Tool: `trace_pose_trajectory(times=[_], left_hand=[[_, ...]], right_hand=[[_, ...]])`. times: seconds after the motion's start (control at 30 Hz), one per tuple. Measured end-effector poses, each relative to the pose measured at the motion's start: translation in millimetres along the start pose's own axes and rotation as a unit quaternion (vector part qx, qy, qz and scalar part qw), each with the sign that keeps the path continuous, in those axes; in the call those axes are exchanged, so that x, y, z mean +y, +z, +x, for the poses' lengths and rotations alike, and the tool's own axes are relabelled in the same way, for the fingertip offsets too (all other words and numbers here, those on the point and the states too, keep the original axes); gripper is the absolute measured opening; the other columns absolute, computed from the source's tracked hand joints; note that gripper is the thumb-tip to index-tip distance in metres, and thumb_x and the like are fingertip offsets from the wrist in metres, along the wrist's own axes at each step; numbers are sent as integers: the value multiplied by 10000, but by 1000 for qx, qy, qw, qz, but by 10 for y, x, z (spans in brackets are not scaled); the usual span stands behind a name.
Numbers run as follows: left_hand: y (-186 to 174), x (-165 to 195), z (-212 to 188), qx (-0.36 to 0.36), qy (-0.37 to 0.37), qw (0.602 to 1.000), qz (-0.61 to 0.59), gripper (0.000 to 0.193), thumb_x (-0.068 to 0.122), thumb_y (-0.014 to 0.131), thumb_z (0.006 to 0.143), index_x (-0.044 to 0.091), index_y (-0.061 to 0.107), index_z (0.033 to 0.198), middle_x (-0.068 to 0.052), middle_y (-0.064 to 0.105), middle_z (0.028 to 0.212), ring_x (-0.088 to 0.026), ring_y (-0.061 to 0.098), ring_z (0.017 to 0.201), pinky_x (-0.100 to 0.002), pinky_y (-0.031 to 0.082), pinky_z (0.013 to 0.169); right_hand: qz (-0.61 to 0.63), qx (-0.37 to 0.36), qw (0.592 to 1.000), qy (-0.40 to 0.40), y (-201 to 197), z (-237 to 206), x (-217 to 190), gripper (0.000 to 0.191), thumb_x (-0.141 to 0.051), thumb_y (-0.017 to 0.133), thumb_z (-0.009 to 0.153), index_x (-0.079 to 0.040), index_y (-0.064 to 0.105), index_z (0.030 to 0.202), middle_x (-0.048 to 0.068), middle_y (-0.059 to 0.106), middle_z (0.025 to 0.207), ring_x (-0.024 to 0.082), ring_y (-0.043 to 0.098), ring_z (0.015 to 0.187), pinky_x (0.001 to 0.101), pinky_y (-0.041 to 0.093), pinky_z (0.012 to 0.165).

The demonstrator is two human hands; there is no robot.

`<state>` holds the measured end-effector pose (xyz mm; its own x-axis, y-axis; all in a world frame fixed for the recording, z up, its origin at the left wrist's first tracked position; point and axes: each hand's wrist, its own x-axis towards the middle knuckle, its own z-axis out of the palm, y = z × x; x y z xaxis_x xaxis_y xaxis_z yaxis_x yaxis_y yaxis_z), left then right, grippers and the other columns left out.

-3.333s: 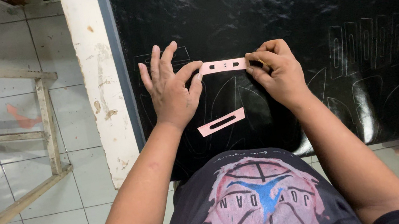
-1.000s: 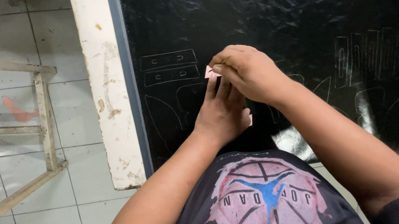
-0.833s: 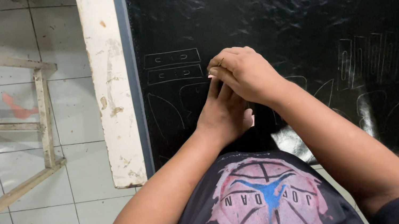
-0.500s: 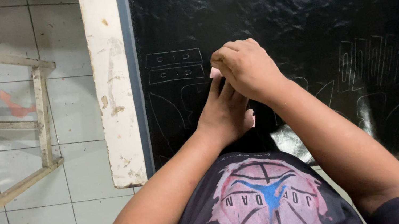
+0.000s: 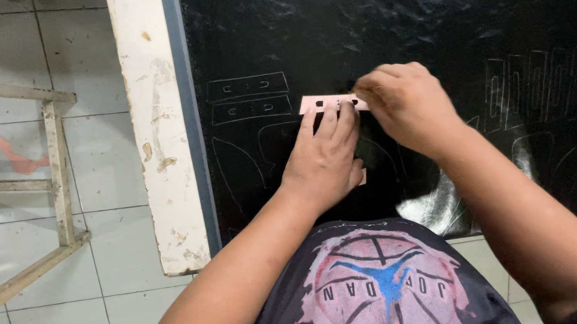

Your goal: The person places a small pink paper template on a large sheet of black leather, holds it steady, and traces around it with a pen to mark a pattern outline. They repeat the tracing at several positions across the sheet, then toss the template aside and smooth the leather.

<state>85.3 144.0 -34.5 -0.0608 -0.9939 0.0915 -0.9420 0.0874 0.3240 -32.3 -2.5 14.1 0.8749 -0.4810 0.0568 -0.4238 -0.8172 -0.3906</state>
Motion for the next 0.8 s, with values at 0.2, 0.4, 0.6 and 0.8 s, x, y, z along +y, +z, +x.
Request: trace_pose_trajectory(times=[0.2, 0.4, 0.6, 0.8], left_hand=[[-223, -58, 159, 11, 4, 998, -55, 588, 344, 672, 796, -46, 639, 1235, -156, 576, 1316, -299, 549, 1206, -424, 474, 1034], [-528, -143, 508, -176, -80, 970, -148, 397, 339, 526, 945, 6, 717, 1043, -91, 596, 1207, -266, 579, 1122, -409, 553, 909], [-655, -217, 756, -263, -164, 931, -191, 563, 475, 414, 997, 29, 649, 1247, -140, 577, 1334, -317, 563, 1227, -451, 502, 1002], [-581, -324, 963, -334, -166, 907, -195, 636, 531, 299, 1008, 112, 609, 1372, -174, 485, 1481, -381, 499, 1328, -493, 438, 1078]], right_hand=[[26, 28, 996, 76, -46, -232, 118, 94, -140, 721, 977, -69, 743, 1035, 74, 734, 984, 298, 672, 894, 403, 528, 800], [12, 54, 996, 73, -14, -291, 120, 100, -134, 713, 979, -61, 735, 1044, 83, 733, 993, 300, 675, 910, 410, 521, 823], [24, 46, 997, 60, -8, -406, 63, 93, -117, 716, 964, -56, 729, 1033, 89, 726, 971, 305, 675, 897, 415, 523, 816], [39, 38, 994, 96, 13, -507, 37, 98, -105, 727, 958, -51, 726, 1041, 89, 720, 939, 292, 672, 865, 393, 538, 769]])
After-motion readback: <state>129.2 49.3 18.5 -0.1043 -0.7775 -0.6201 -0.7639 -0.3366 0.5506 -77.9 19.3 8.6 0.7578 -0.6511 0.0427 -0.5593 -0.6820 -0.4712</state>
